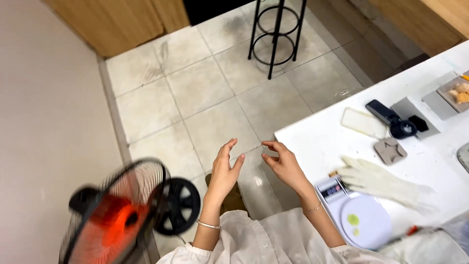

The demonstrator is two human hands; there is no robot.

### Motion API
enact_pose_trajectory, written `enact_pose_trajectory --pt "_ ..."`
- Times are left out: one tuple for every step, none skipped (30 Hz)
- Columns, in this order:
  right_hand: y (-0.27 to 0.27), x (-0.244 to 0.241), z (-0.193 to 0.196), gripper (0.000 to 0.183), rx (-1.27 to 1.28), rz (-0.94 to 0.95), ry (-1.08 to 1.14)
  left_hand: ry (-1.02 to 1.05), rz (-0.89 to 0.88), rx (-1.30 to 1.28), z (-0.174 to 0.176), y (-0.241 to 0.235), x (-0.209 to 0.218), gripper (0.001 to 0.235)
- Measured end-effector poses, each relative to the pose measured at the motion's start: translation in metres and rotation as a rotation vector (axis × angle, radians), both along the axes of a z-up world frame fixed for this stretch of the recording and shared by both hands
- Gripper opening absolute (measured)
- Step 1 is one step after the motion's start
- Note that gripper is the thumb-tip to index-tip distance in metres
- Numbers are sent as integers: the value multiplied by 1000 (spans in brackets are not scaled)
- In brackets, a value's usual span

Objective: Organizing packaged gift boxes by placing them onto display shelves and cleaning the workspace.

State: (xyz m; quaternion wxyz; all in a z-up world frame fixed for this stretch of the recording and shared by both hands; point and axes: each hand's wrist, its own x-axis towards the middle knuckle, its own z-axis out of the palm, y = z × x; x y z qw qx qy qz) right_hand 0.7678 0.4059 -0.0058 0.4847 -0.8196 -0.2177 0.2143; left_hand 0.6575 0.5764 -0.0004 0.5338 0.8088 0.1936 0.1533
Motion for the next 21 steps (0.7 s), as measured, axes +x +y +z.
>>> enact_pose_trajectory --pt "16 19 2 39 3 -30 -3 -3 -30 3 3 19 24 50" --pt "33 36 6 40 4 -71 -7 36 -57 -14 8 38 47 50" --pt "50 53 11 40 5 -111 -11 75 -84 -29 14 58 70 50" --pt "66 72 14 40 9 -137 -15 71 -109 -24 14 78 94 50" --pt "82 91 18 40 16 -169 -30 25 -170 17 14 97 118 48" --pt "95 111 23 40 22 -202 -46 -23 -232 57 15 114 143 47" --pt "108 128 28 40 24 -229 -51 -27 -259 60 23 129 168 47" --pt "119 144 31 40 42 -257 -35 9 -299 48 30 142 192 47" --pt "129 159 34 39 60 -285 -20 45 -338 38 36 154 215 48" --pt "137 174 35 39 59 -317 -14 51 -370 38 51 162 237 48" --pt "143 188 35 39 57 -346 -36 174 -370 6 65 169 258 50" --pt "146 203 33 40 56 -373 -59 297 -368 -22 77 172 280 53" --pt "148 216 30 40 54 -404 -55 303 -399 -18 67 177 299 53" --pt "150 231 29 39 42 -443 -36 213 -432 1 58 181 318 51" --pt "151 246 27 39 31 -482 -18 122 -464 17 48 184 338 49" --pt "151 262 21 39 31 -503 -17 122 -485 19 31 186 356 49" --pt "150 279 15 39 31 -536 -11 44 -533 52 13 186 375 48" --pt "148 296 9 40 33 -562 -4 -34 -576 84 -3 186 392 47" --pt "147 315 7 40 33 -576 -4 -34 -590 84 13 182 413 47" --pt "147 335 4 39 37 -592 6 136 -585 22 30 177 434 49" --pt "145 356 2 39 41 -608 16 307 -579 -40 48 172 455 51"
